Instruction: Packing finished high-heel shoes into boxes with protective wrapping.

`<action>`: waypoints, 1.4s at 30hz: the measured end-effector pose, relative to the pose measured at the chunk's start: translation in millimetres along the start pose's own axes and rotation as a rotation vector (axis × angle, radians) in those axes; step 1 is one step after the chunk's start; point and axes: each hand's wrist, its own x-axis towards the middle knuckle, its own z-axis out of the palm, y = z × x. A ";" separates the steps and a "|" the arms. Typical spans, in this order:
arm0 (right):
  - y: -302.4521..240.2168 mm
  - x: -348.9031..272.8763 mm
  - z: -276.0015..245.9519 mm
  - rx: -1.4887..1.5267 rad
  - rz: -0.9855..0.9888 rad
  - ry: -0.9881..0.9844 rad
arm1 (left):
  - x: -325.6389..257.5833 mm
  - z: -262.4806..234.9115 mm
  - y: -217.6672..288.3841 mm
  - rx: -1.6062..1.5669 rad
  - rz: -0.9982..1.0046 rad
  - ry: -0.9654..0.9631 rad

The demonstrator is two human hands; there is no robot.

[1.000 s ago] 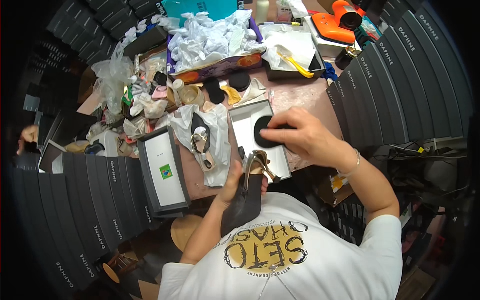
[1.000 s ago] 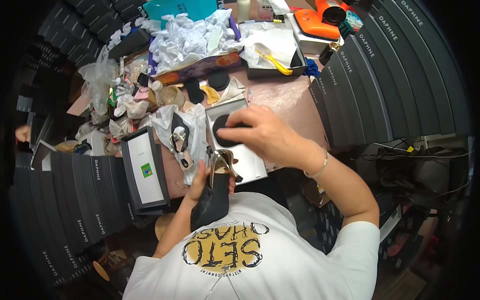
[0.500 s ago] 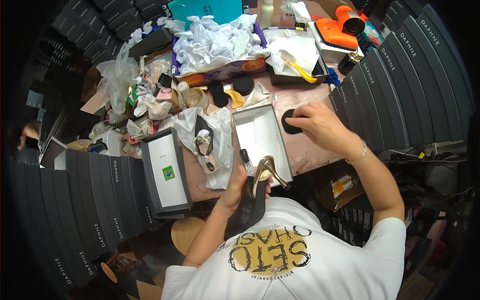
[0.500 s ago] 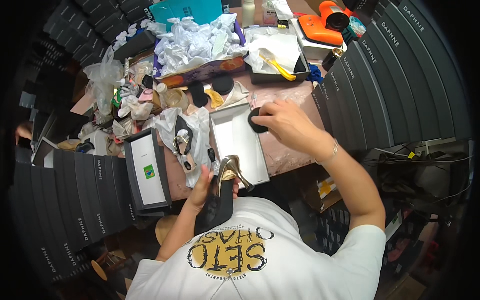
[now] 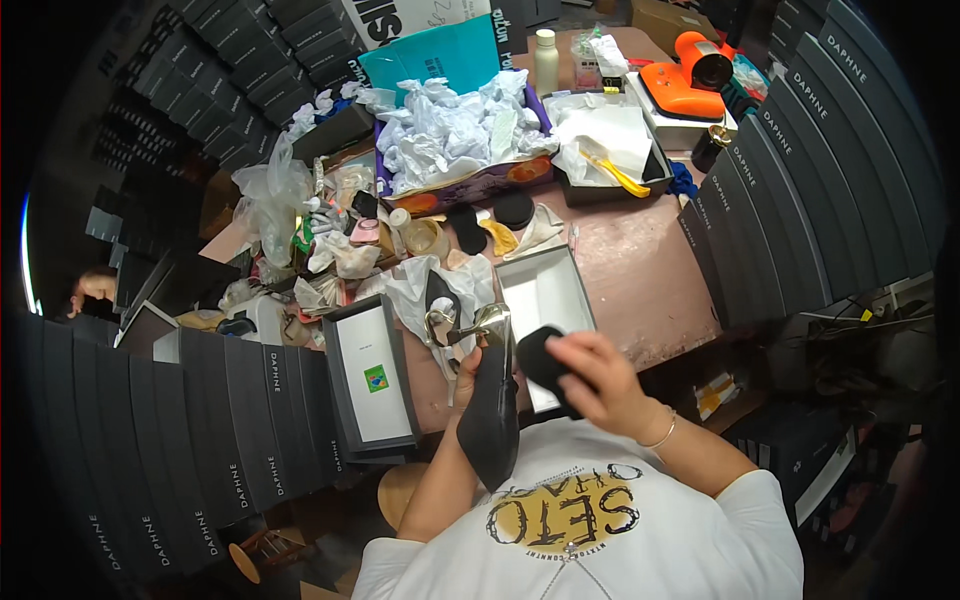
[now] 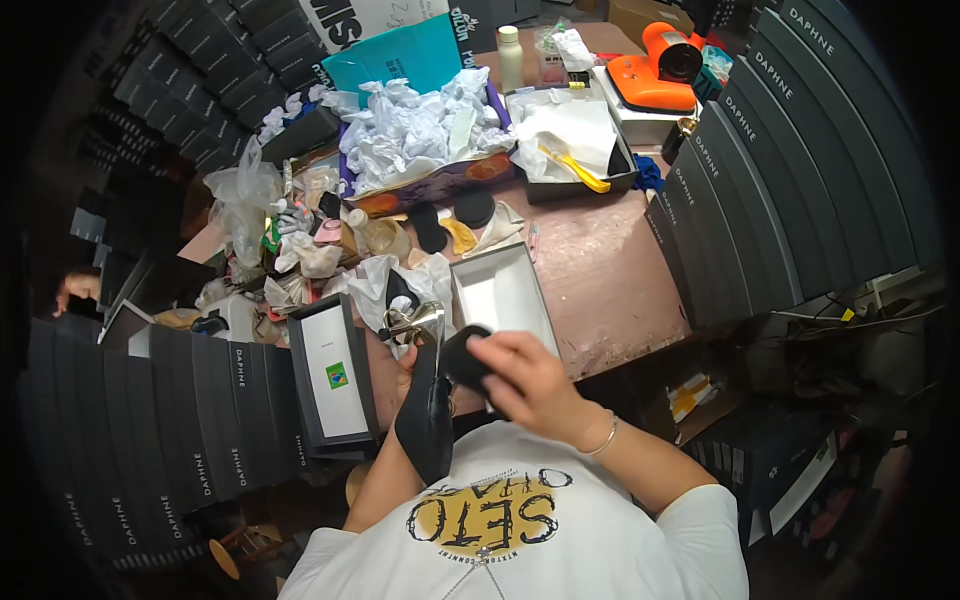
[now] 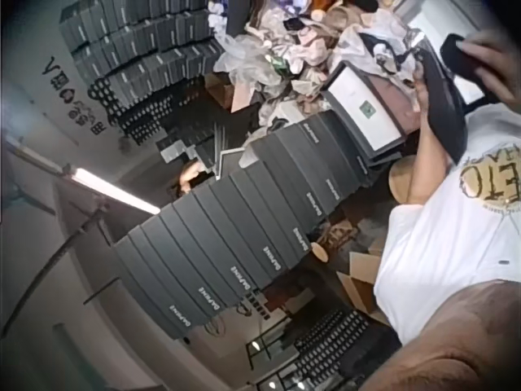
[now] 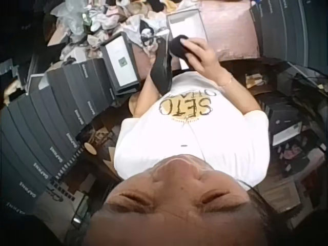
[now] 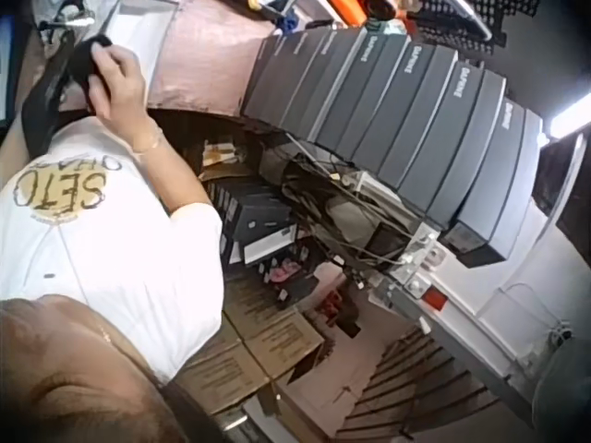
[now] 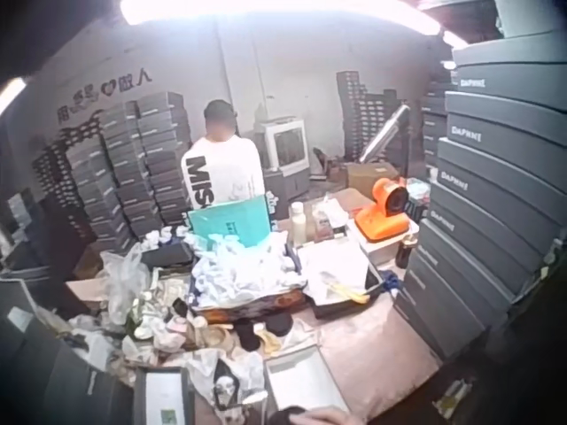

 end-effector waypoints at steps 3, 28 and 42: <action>6.9 -12.6 28.1 -0.220 -0.287 -0.127 | -2.2 -6.3 -31.0 0.089 0.149 0.098; 11.7 19.9 18.3 -0.099 0.088 0.031 | 15.9 55.0 -54.0 0.483 0.303 0.218; 288.8 -15.7 -48.1 -0.411 0.430 0.132 | 20.8 15.3 -49.7 -0.288 0.222 -0.059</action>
